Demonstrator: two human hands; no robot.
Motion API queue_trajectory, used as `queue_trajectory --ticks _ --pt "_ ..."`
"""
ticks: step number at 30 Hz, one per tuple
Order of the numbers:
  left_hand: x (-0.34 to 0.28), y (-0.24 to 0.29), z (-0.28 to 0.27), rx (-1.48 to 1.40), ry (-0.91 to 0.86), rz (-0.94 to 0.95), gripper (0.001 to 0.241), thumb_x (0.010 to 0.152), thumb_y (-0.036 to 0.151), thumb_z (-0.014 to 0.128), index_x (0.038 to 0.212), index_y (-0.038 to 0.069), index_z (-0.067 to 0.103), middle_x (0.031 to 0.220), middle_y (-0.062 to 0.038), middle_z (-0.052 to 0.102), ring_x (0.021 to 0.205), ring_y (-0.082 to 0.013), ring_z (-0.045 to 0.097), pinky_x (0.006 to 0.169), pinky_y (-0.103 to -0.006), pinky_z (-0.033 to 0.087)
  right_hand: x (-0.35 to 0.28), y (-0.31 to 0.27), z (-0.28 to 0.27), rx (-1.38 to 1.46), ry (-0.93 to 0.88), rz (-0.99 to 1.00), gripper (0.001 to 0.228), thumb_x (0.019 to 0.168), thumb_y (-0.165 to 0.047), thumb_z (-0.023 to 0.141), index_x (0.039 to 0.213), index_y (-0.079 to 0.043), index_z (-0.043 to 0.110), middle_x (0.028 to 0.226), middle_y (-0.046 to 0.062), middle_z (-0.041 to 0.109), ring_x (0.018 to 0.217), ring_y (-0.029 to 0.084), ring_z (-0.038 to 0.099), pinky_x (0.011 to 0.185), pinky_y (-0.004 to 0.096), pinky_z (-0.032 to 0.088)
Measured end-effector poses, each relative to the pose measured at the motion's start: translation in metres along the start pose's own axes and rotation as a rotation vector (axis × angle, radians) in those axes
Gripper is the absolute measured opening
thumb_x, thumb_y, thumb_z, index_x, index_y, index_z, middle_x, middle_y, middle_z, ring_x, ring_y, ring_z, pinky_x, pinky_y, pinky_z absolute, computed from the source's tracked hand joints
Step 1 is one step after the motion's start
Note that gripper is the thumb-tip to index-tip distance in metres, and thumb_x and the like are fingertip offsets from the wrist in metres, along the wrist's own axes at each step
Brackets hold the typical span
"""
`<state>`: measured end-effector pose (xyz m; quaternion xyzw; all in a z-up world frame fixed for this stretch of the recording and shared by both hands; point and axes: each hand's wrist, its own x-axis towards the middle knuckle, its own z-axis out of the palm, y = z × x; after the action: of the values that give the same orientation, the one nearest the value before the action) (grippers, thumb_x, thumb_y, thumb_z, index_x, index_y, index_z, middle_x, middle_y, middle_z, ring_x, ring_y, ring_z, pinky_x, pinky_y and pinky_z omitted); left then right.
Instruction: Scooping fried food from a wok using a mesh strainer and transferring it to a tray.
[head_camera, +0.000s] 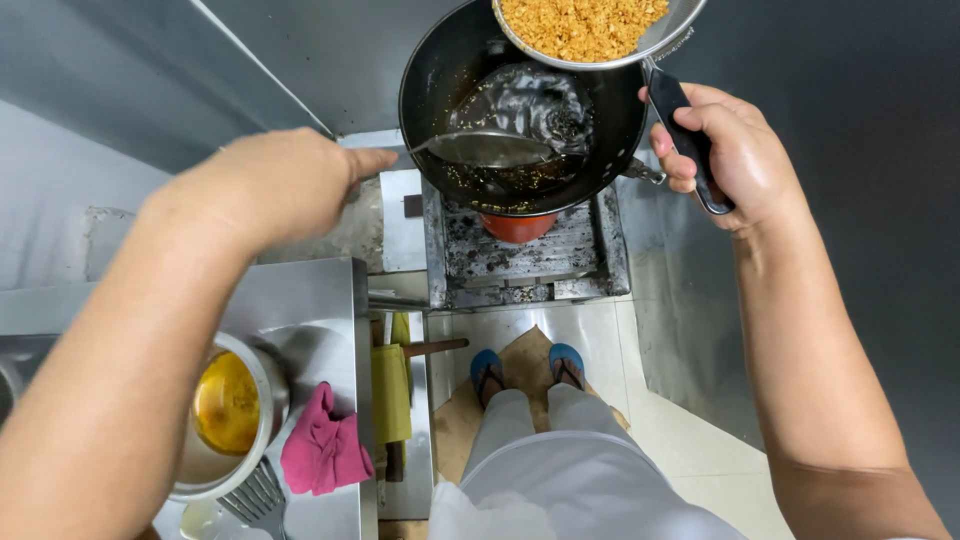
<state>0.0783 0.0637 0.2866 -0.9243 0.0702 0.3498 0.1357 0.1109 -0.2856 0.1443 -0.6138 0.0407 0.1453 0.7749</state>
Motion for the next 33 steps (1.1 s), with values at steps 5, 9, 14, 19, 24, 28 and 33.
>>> queue_trajectory --ticks 5,9,14,19,24,28,33 --pt "-0.043 0.023 -0.045 0.084 -0.118 -0.141 0.096 0.087 -0.001 0.045 0.157 0.065 0.040 0.138 -0.006 0.072 0.113 -0.0395 0.076 0.090 -0.0470 0.059 -0.003 0.002 0.000 0.007 -0.009 -0.012 0.036 0.099 -0.008 0.044 0.128 -0.001 0.065 0.075 0.007 0.055 0.052 0.007 0.039 0.043 0.019 0.030" --pt "-0.029 0.030 -0.045 0.214 -0.086 -0.107 0.067 0.094 0.009 0.047 0.146 0.049 0.060 0.140 -0.002 0.073 0.125 -0.0362 0.074 0.099 -0.0488 0.062 -0.005 0.005 0.000 0.022 -0.009 -0.017 0.036 0.098 -0.008 0.044 0.127 0.000 0.065 0.075 0.008 0.055 0.051 0.008 0.038 0.042 0.018 0.030" --pt "0.034 0.024 -0.027 0.376 0.022 -0.076 0.060 0.100 0.009 0.047 0.149 0.044 0.056 0.139 -0.003 0.073 0.121 -0.0331 0.076 0.091 -0.0504 0.065 -0.008 0.006 0.000 0.031 -0.002 -0.021 0.036 0.098 -0.007 0.044 0.126 0.001 0.065 0.075 0.007 0.055 0.051 0.007 0.038 0.042 0.018 0.030" --pt "0.017 0.021 -0.046 0.415 0.120 -0.097 0.067 0.101 0.009 0.051 0.154 0.051 0.051 0.147 0.001 0.069 0.127 -0.0294 0.075 0.096 -0.0505 0.066 -0.010 0.008 -0.002 0.027 -0.009 -0.013 0.035 0.099 -0.007 0.043 0.126 0.000 0.065 0.075 0.007 0.054 0.050 0.007 0.037 0.042 0.018 0.031" --pt "0.003 0.033 -0.053 0.526 0.104 -0.116 0.042 0.102 0.008 0.050 0.123 0.023 0.082 0.129 -0.007 0.082 0.118 -0.0349 0.080 0.084 -0.0509 0.066 -0.009 0.011 -0.001 0.034 -0.009 0.001 0.033 0.099 -0.007 0.042 0.123 -0.002 0.065 0.074 0.007 0.054 0.050 0.006 0.037 0.042 0.018 0.029" --pt "0.053 0.016 -0.029 0.503 0.159 -0.098 0.042 0.102 0.011 0.049 0.123 0.027 0.080 0.128 -0.005 0.081 0.115 -0.0344 0.079 0.084 -0.0492 0.064 -0.012 0.012 0.000 0.081 -0.007 -0.005 0.033 0.099 -0.005 0.044 0.123 0.001 0.065 0.075 0.007 0.055 0.050 0.007 0.038 0.040 0.017 0.031" --pt "0.067 -0.008 -0.016 0.321 0.299 -0.051 0.084 0.092 0.001 0.051 0.156 0.056 0.050 0.135 -0.010 0.075 0.113 -0.0374 0.078 0.082 -0.0492 0.065 -0.017 0.010 0.001 0.072 -0.013 -0.001 0.031 0.101 -0.005 0.043 0.123 0.001 0.064 0.076 0.007 0.056 0.048 0.006 0.039 0.040 0.017 0.032"
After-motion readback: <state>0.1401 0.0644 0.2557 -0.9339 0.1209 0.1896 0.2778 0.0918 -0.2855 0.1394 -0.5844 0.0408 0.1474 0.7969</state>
